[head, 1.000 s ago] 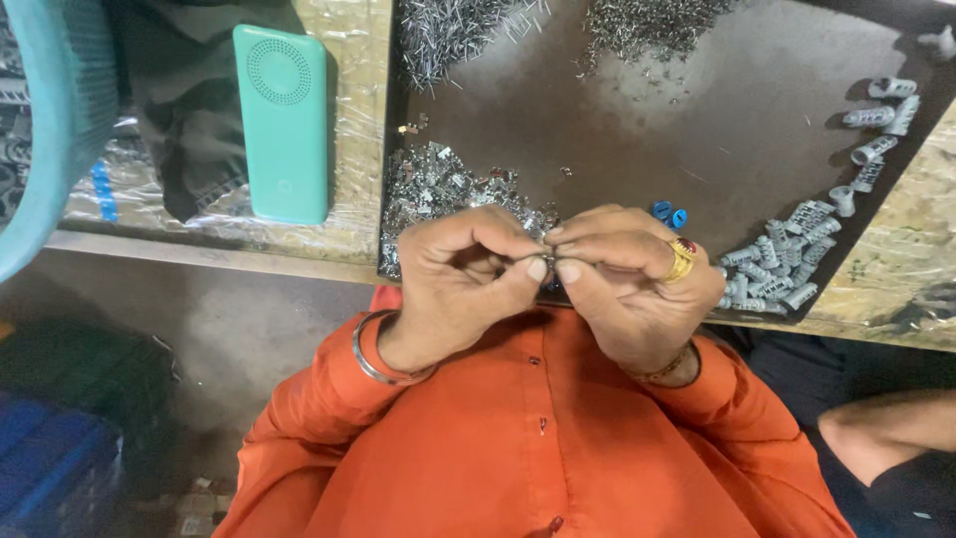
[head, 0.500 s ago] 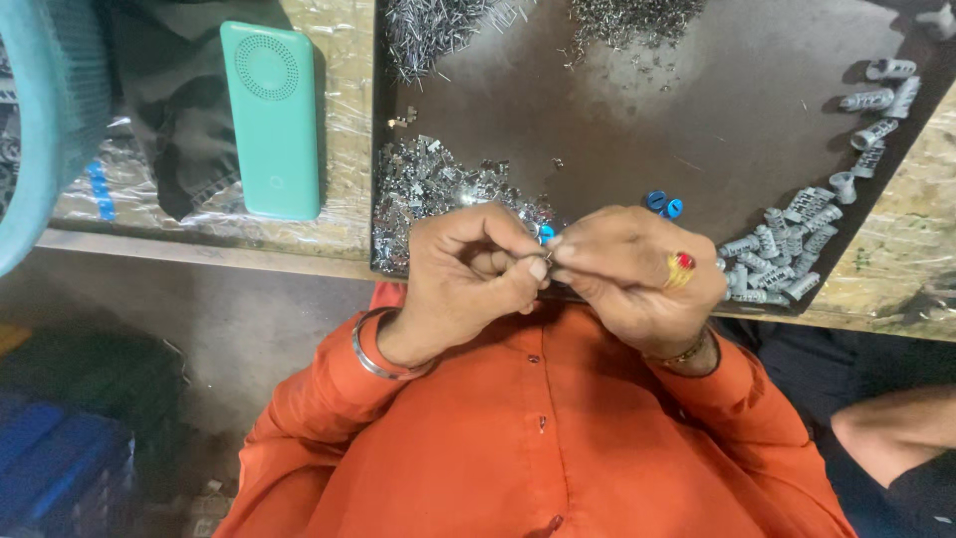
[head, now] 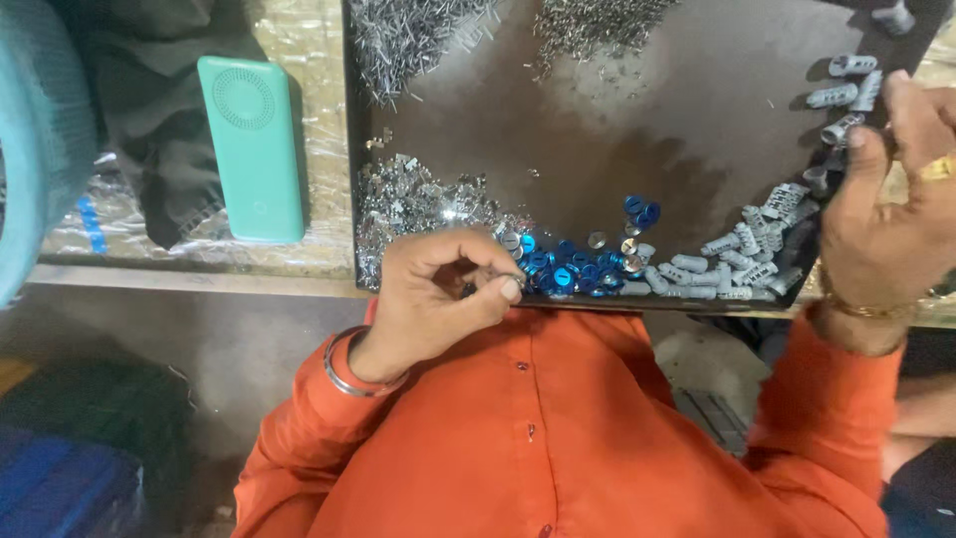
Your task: The person repeatedly picks small white plastic pieces and blue caps from a tray, inserts a metal pin into each white piece, and then presses a blue cap onto the pin. The assembled units are placed back on the tray. The person continues this cycle throughout the clip.
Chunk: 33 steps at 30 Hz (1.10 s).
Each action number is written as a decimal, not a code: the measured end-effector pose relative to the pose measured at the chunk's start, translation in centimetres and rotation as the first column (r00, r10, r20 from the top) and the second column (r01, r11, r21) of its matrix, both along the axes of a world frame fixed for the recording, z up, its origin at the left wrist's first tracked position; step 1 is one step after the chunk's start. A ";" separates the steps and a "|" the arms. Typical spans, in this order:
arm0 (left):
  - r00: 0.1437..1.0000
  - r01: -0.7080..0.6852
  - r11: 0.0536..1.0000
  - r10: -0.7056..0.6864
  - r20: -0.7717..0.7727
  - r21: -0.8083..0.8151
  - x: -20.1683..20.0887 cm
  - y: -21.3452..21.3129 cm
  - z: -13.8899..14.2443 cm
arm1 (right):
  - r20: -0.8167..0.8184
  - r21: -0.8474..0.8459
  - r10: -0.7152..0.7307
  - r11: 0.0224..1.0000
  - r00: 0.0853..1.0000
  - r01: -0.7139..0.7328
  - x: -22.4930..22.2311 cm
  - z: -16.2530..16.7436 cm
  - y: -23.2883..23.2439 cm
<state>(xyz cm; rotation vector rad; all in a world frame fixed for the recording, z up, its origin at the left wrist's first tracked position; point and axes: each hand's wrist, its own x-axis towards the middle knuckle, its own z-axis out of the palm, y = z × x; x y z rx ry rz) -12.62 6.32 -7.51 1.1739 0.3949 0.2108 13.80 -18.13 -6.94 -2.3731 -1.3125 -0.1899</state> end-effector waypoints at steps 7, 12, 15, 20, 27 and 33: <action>0.992 0.122 0.992 -0.123 0.012 0.029 1.7 -0.6 0.2 | 0.319 -0.304 0.053 0.952 0.946 0.049 2.8 -0.2 -0.4; 0.991 0.130 0.989 -0.132 -0.029 -0.071 2.9 -1.3 0.8 | -0.447 0.101 0.253 0.967 0.858 -0.233 -6.2 5.6 9.4; 0.986 0.158 0.971 -0.165 0.021 0.177 2.9 -1.0 1.1 | -0.713 0.361 0.303 0.932 0.632 -0.040 -9.1 4.3 9.5; 0.986 0.157 0.988 -0.157 -0.047 -0.006 2.6 -0.3 1.1 | -0.900 0.426 0.431 0.834 0.067 0.350 -10.3 -1.8 4.4; 0.970 0.239 0.970 -0.241 -0.029 -0.054 3.1 -0.4 0.9 | -0.843 0.514 0.538 0.800 0.008 0.308 -11.9 -2.1 3.2; 0.962 0.262 0.926 -0.272 0.001 -0.271 2.9 -0.4 0.5 | -0.812 0.544 0.583 0.775 -0.030 0.320 -12.3 -2.2 3.2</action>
